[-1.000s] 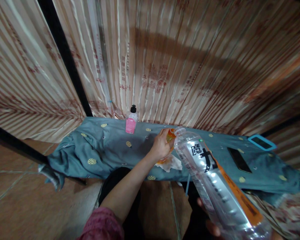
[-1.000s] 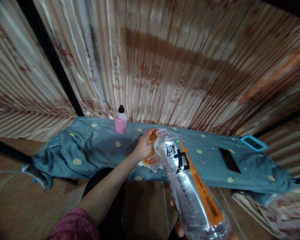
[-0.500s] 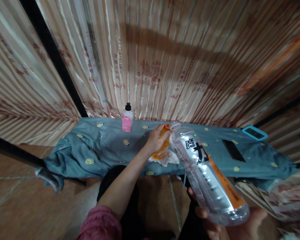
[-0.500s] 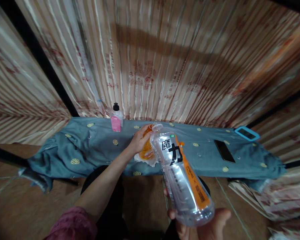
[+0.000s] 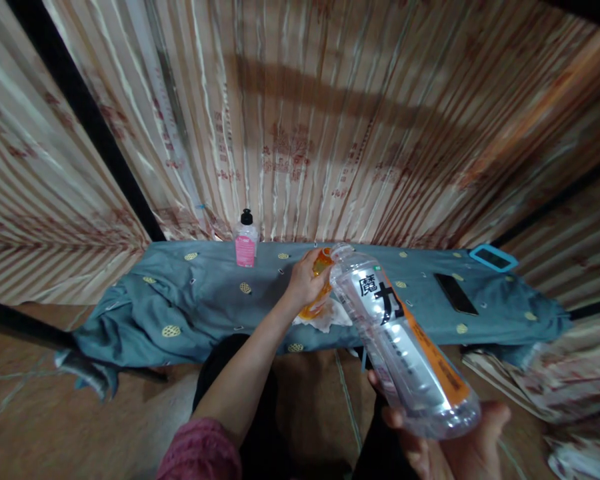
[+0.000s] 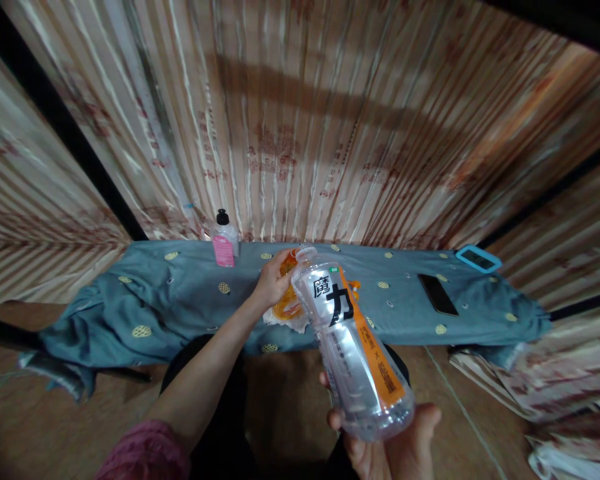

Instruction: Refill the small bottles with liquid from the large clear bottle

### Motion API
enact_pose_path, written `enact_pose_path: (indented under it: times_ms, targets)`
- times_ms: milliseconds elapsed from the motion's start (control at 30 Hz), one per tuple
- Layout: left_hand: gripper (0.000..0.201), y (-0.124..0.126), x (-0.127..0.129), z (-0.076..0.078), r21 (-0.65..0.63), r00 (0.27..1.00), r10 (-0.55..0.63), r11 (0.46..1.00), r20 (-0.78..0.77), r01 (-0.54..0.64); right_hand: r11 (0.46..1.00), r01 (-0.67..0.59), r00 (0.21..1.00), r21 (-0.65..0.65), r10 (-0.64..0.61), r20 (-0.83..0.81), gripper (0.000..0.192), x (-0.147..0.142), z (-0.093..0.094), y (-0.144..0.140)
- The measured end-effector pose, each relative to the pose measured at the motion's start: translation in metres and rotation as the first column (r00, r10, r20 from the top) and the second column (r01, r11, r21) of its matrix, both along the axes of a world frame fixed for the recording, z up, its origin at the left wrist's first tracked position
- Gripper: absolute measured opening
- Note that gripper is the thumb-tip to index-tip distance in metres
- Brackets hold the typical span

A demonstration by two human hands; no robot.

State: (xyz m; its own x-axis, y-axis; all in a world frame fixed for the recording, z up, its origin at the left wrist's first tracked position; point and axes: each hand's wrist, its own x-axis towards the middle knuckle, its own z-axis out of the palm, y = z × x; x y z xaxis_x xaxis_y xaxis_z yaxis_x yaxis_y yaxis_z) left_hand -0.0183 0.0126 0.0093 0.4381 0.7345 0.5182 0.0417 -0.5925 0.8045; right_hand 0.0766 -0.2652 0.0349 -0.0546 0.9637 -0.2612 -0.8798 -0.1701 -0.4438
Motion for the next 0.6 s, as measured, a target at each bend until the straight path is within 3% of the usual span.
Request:
enact_pose_path:
  times_ms: [233,467,600]
  targets:
    - [0.025,0.0,0.003,0.001,0.001,0.997,0.067,0.998,-0.03,-0.067,0.999,0.025,1.0,0.021,-0.024,-0.018,0.088,0.0,-0.006,-0.005]
    - [0.026,-0.003,0.004,0.005,-0.001,0.995,0.097,0.995,-0.039,-0.097,0.997,0.074,0.997,0.037,-0.074,0.015,0.08,-0.01,0.005,0.0]
    - [0.027,-0.004,0.006,0.005,-0.043,0.997,0.082,0.996,-0.01,-0.083,0.994,0.107,0.994,-0.021,-0.107,0.006,0.078,-0.012,0.009,-0.001]
